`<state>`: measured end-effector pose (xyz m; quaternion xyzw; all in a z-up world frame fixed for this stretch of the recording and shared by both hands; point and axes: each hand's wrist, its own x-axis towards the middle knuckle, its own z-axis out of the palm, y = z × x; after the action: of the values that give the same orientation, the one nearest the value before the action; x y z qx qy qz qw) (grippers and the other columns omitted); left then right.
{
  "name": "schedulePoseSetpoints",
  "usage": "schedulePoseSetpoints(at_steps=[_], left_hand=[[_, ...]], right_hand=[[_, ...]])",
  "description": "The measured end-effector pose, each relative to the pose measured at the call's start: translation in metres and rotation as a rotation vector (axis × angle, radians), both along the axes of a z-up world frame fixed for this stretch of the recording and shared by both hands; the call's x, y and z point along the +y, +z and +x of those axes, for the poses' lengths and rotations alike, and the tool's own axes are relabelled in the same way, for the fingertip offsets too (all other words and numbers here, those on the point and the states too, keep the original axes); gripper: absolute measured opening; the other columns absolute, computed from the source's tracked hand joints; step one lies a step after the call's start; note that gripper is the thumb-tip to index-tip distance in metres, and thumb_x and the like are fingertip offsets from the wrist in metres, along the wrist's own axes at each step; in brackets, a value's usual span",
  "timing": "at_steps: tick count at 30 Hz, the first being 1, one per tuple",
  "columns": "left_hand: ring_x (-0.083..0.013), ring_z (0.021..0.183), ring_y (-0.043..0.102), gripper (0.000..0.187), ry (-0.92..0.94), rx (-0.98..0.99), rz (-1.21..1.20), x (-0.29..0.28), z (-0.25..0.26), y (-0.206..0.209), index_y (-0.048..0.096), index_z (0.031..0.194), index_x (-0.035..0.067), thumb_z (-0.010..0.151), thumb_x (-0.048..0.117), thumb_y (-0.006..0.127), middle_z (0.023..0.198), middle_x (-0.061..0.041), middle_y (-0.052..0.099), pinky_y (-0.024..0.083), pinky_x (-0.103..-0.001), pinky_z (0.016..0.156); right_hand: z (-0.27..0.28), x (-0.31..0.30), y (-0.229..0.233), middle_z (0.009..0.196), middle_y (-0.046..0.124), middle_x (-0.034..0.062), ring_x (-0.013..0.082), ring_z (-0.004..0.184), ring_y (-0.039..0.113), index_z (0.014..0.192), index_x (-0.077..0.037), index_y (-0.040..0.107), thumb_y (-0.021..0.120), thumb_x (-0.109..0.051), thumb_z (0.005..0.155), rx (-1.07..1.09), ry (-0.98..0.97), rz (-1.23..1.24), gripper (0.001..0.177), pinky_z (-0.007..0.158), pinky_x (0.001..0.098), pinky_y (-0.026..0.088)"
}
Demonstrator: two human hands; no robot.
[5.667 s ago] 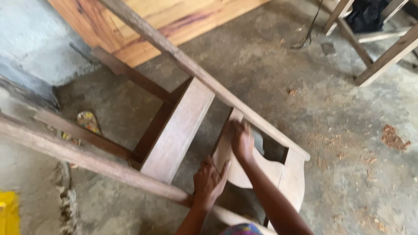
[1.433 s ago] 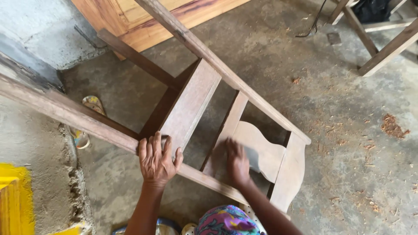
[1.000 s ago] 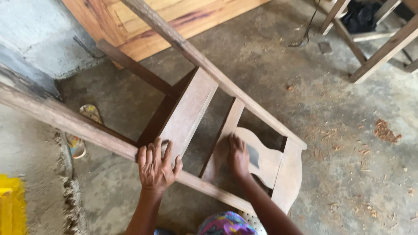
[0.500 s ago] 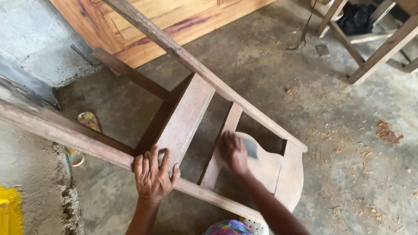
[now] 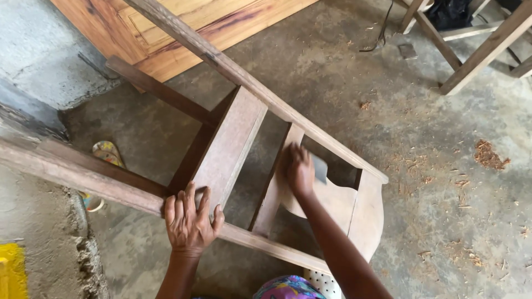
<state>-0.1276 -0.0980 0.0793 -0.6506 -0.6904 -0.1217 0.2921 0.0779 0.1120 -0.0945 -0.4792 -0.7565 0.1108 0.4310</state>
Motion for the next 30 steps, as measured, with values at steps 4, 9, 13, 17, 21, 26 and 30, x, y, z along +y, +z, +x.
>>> schedulePoseSetpoints(at_steps=[4,9,13,17,21,26,30], left_hand=[[-0.0374,0.110,0.062,0.047,0.001,0.000,0.017,0.000,0.003,0.000,0.075,0.117,0.005,0.089,0.040,0.059,0.134,-0.024,0.064,0.039,-0.051,0.109],[-0.0377,0.110,0.061,0.048,0.002,-0.015,0.033,0.005,-0.002,-0.002,0.075,0.117,0.005,0.087,0.040,0.059,0.133,-0.024,0.063,0.038,-0.051,0.108],[-0.0378,0.110,0.061,0.048,-0.007,-0.014,0.020,0.004,-0.001,-0.002,0.075,0.117,0.005,0.087,0.040,0.060,0.134,-0.025,0.063,0.038,-0.051,0.108],[-0.0379,0.112,0.061,0.048,0.000,-0.010,0.023,-0.001,0.000,-0.002,0.075,0.118,0.006,0.088,0.040,0.060,0.135,-0.024,0.063,0.038,-0.051,0.109],[-0.0387,0.111,0.061,0.049,0.000,-0.010,0.035,0.007,0.000,0.004,0.075,0.116,0.005,0.086,0.040,0.060,0.133,-0.024,0.063,0.039,-0.051,0.108],[-0.0382,0.111,0.061,0.048,-0.008,-0.001,-0.006,0.001,-0.002,-0.002,0.075,0.116,0.005,0.088,0.040,0.059,0.134,-0.024,0.064,0.039,-0.051,0.108],[-0.0374,0.111,0.061,0.047,-0.004,0.002,0.020,-0.004,0.003,-0.001,0.075,0.117,0.006,0.089,0.040,0.059,0.134,-0.023,0.064,0.038,-0.051,0.109]], right_hand=[[-0.002,0.026,0.016,0.141,0.061,0.0232,0.0429,0.127,0.058,0.142,0.002,0.060,0.050,0.009,0.085,0.011,-0.077,-0.046,0.059,0.112,0.0497,0.047],[0.011,-0.048,-0.016,0.143,0.059,0.0236,0.0429,0.129,0.056,0.142,0.002,0.059,0.054,0.006,0.084,-0.036,0.044,-0.011,0.058,0.108,0.0508,0.047],[-0.001,0.005,0.008,0.136,0.062,0.0240,0.0444,0.124,0.057,0.138,0.004,0.062,0.056,0.006,0.083,0.010,-0.020,-0.002,0.055,0.107,0.0495,0.048],[-0.005,0.018,-0.001,0.138,0.064,0.0203,0.0398,0.125,0.061,0.134,0.001,0.064,0.059,0.002,0.094,0.023,-0.112,0.012,0.041,0.112,0.0486,0.048],[0.005,-0.028,-0.004,0.138,0.062,0.0233,0.0428,0.124,0.058,0.139,0.004,0.061,0.056,0.006,0.082,0.010,0.002,-0.021,0.057,0.108,0.0489,0.047],[-0.002,0.004,-0.006,0.136,0.062,0.0232,0.0435,0.126,0.057,0.137,0.003,0.062,0.058,0.002,0.084,0.003,-0.028,0.030,0.053,0.107,0.0492,0.048],[0.003,0.001,-0.001,0.139,0.063,0.0204,0.0399,0.123,0.059,0.140,0.000,0.061,0.054,0.002,0.093,-0.003,-0.085,-0.145,0.047,0.105,0.0470,0.051]])
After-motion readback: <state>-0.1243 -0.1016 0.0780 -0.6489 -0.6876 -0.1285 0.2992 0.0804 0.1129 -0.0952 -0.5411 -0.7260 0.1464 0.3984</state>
